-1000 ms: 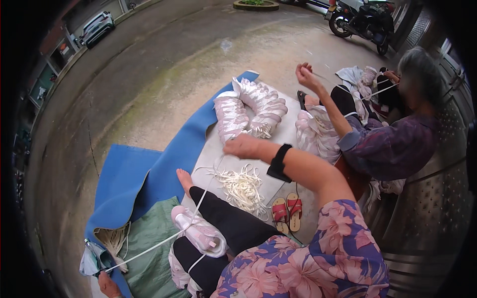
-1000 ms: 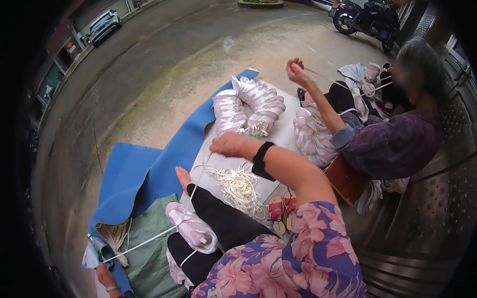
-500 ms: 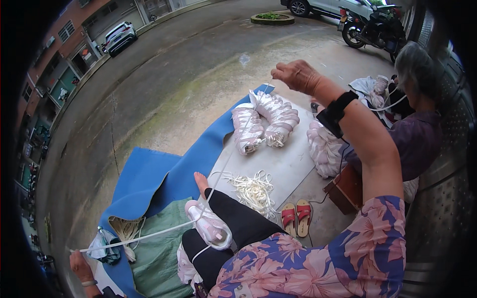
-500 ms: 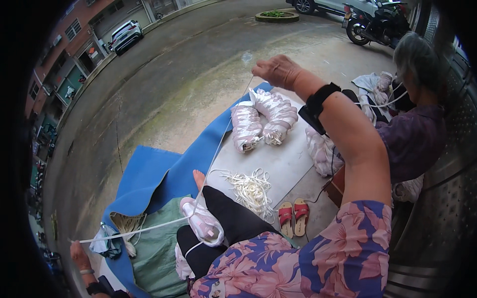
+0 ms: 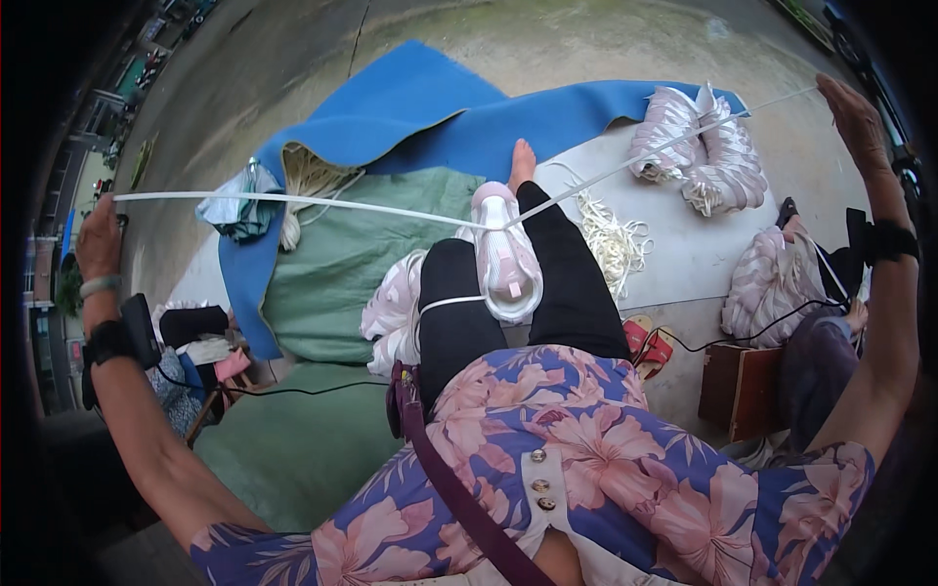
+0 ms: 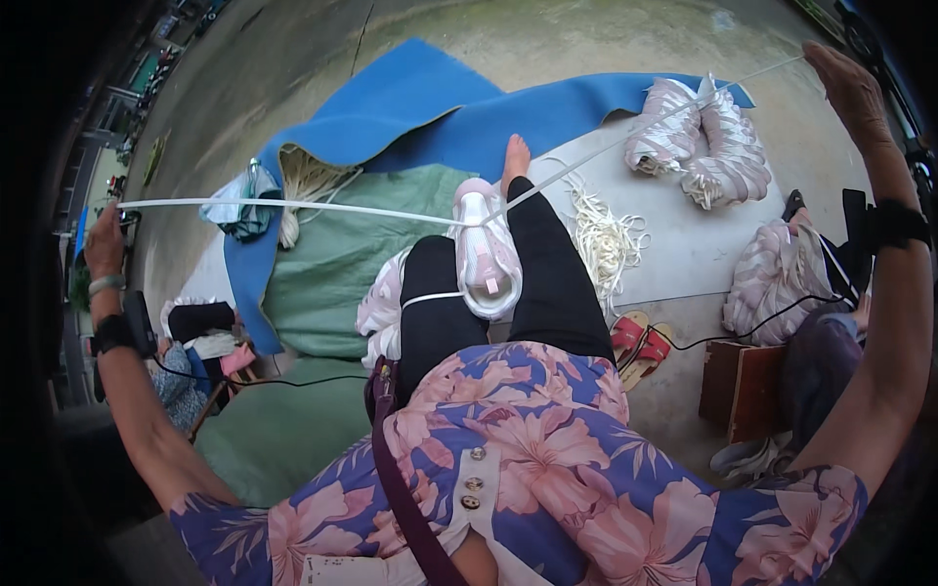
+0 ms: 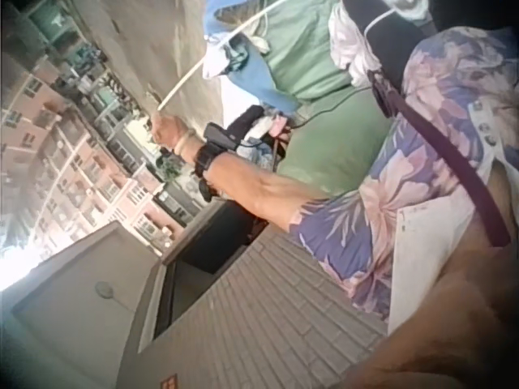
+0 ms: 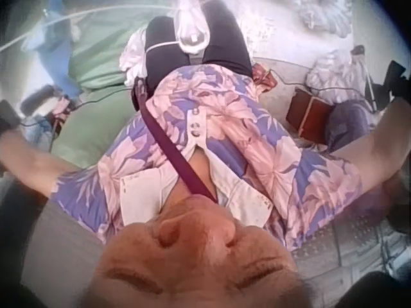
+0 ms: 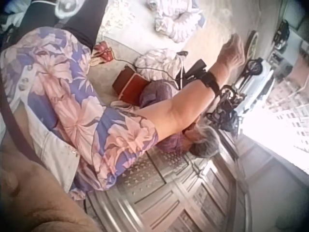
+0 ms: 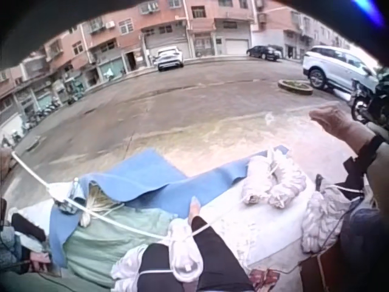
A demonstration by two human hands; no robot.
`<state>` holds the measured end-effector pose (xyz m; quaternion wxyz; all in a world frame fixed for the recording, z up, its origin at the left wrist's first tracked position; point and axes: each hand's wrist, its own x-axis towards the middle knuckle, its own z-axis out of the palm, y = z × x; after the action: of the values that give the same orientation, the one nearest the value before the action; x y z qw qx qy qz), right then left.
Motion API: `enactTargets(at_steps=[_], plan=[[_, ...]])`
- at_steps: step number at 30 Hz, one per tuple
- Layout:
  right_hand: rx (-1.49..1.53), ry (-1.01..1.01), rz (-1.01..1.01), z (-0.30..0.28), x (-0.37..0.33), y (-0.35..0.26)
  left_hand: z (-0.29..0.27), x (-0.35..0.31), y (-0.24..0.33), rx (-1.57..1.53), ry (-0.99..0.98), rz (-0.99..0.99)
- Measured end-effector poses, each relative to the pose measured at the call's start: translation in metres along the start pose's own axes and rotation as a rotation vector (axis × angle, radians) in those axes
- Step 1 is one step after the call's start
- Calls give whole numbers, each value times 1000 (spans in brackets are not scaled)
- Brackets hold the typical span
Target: The person sits on a mat and laces a pink and white sneaker resting on their lap. They thread the white laces through the eyelets, pull them tight, and tie a knot.
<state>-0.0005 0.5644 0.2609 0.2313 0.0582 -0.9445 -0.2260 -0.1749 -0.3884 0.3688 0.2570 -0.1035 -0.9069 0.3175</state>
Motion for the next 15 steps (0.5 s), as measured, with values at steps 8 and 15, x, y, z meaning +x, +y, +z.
enactTargets(at_steps=[8,15], plan=[[-33,-93,-275,-3,24,-38,14,-16,-45,179,-115,-161],[17,-101,-45,9,19,-21,41,-21,-65,104,-284,-178]])
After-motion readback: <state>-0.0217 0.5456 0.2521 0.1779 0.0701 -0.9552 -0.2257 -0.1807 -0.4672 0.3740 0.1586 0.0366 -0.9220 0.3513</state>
